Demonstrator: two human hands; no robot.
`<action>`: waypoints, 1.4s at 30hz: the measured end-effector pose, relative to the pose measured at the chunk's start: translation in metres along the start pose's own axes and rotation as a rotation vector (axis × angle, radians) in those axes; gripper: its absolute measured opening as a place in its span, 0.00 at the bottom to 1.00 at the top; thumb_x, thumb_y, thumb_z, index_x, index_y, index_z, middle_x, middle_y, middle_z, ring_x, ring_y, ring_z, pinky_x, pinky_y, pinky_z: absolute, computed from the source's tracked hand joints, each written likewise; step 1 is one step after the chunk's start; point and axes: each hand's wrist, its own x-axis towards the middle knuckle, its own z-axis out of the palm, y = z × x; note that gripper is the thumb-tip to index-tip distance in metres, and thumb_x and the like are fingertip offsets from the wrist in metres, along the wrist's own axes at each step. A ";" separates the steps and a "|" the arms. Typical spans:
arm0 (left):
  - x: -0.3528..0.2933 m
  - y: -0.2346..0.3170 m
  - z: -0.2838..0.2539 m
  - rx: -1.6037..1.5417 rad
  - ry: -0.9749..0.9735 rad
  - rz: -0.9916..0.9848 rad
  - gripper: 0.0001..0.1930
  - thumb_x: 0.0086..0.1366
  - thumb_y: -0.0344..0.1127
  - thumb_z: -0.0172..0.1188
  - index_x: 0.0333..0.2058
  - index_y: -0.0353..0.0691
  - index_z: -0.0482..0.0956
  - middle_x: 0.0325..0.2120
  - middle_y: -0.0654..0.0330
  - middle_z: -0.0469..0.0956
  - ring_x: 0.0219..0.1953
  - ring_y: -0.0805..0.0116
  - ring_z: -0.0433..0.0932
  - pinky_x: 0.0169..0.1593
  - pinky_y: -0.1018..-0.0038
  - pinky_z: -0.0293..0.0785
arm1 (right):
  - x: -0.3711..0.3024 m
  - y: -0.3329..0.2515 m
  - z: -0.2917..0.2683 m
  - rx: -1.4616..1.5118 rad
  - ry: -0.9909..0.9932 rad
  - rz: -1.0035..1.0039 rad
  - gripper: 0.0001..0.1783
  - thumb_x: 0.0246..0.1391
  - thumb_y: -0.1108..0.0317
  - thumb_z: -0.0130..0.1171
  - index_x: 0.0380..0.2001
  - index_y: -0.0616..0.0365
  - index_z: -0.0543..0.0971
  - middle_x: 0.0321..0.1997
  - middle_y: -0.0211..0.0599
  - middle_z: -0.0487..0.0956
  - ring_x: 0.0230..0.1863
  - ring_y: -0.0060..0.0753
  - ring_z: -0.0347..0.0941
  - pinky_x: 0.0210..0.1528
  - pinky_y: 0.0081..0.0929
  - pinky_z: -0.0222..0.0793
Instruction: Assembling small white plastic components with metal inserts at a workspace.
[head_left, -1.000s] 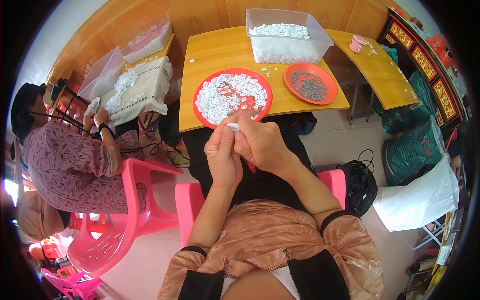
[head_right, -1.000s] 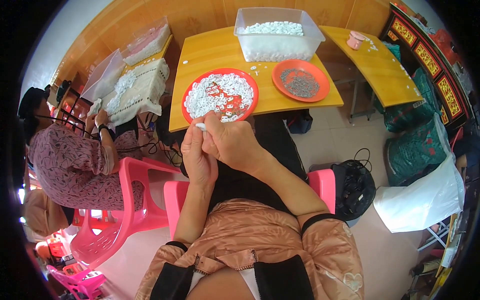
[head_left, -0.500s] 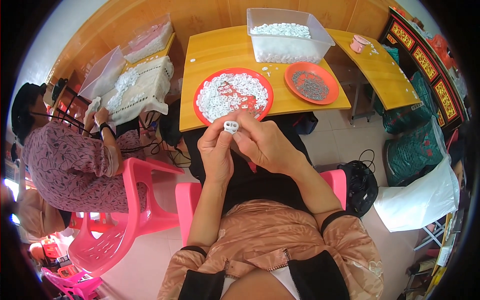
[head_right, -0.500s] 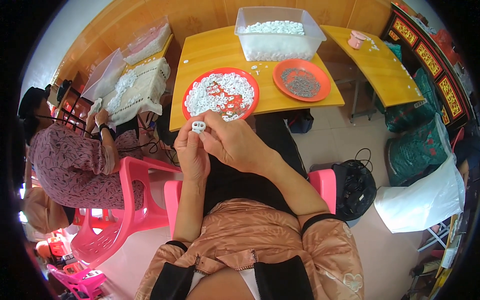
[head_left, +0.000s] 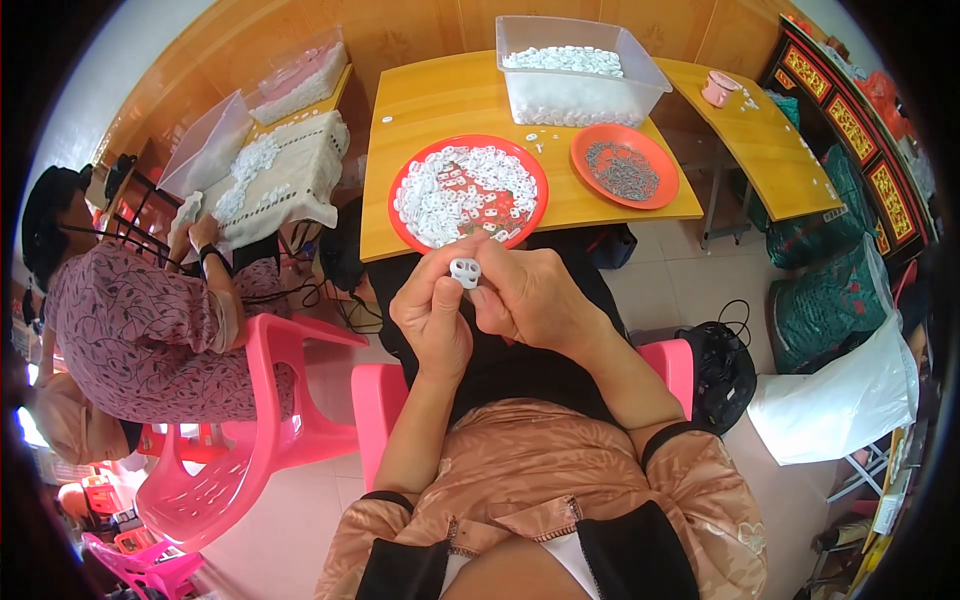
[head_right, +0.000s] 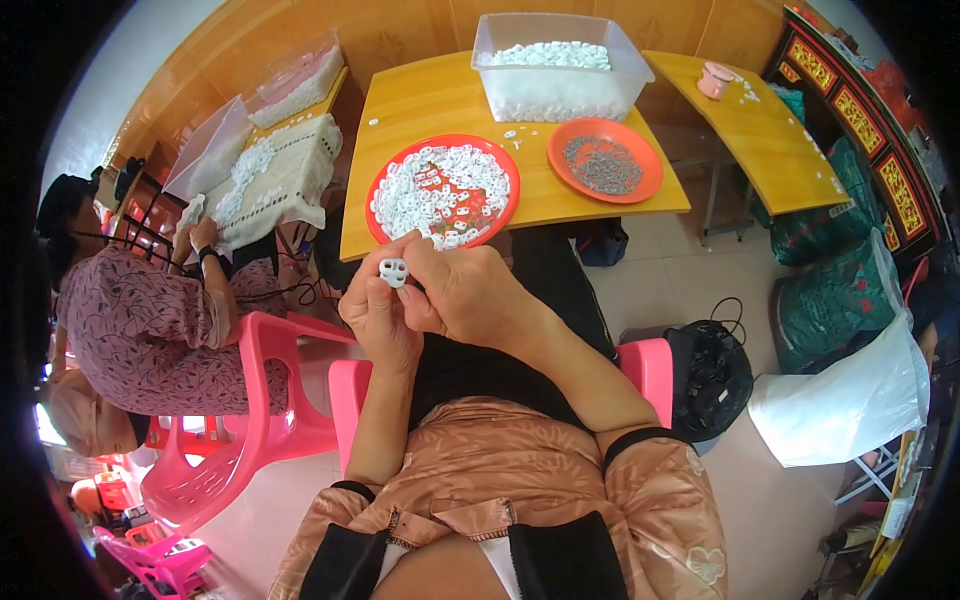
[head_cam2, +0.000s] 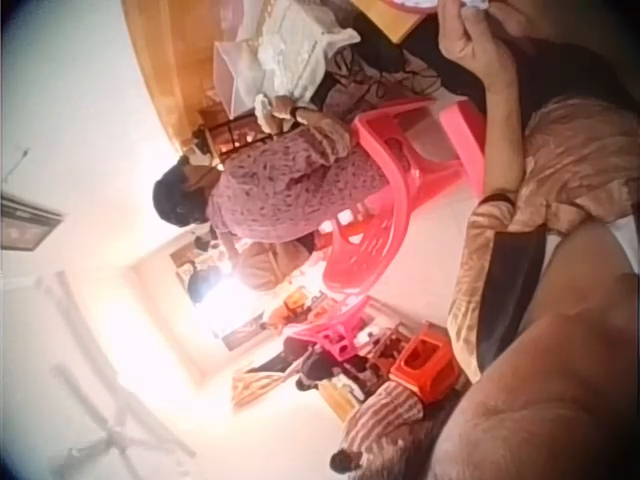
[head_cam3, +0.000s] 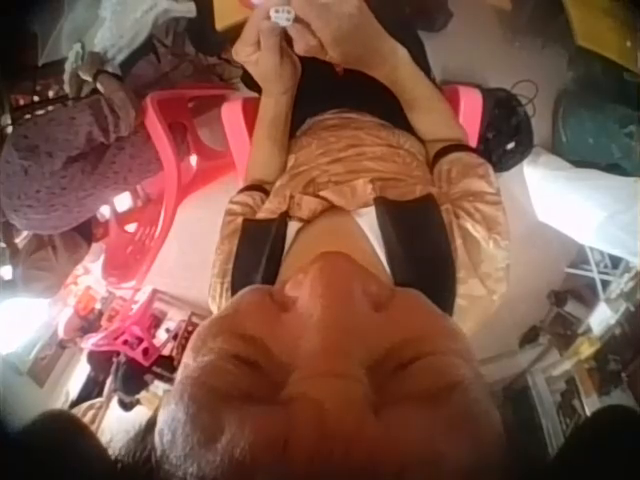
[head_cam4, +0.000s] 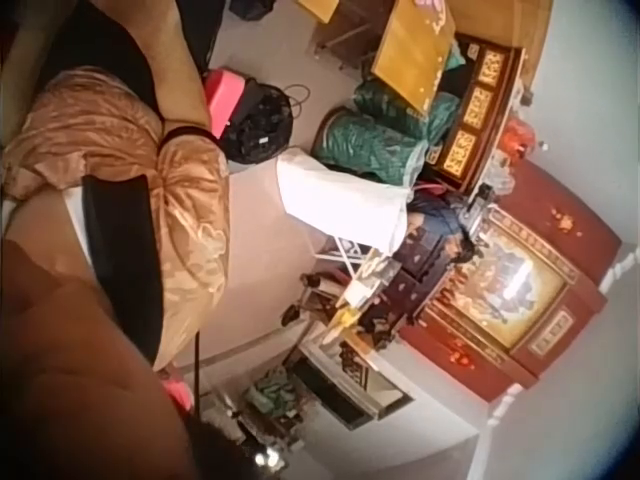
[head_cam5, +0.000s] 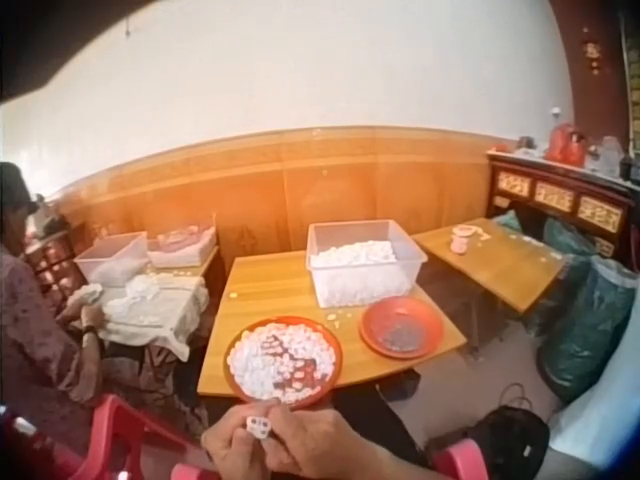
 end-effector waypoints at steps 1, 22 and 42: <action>-0.001 0.000 0.002 -0.001 -0.001 0.000 0.17 0.62 0.39 0.56 0.39 0.26 0.77 0.40 0.48 0.77 0.41 0.65 0.76 0.48 0.71 0.69 | -0.001 0.001 0.002 -0.036 0.048 -0.032 0.14 0.47 0.68 0.55 0.36 0.65 0.68 0.16 0.40 0.71 0.18 0.40 0.72 0.19 0.31 0.66; -0.012 -0.008 0.020 0.130 0.286 -0.167 0.14 0.68 0.35 0.47 0.40 0.27 0.76 0.31 0.64 0.75 0.34 0.80 0.70 0.40 0.83 0.67 | -0.004 0.012 0.026 -0.076 0.145 0.067 0.10 0.49 0.67 0.52 0.30 0.62 0.68 0.14 0.42 0.72 0.16 0.44 0.72 0.17 0.34 0.65; -0.001 -0.018 0.003 0.034 0.149 -0.223 0.12 0.66 0.27 0.49 0.46 0.28 0.72 0.43 0.53 0.75 0.43 0.70 0.74 0.47 0.78 0.71 | 0.001 0.003 0.005 0.832 0.057 0.630 0.11 0.61 0.65 0.46 0.29 0.60 0.73 0.16 0.20 0.65 0.17 0.08 0.57 0.18 0.11 0.50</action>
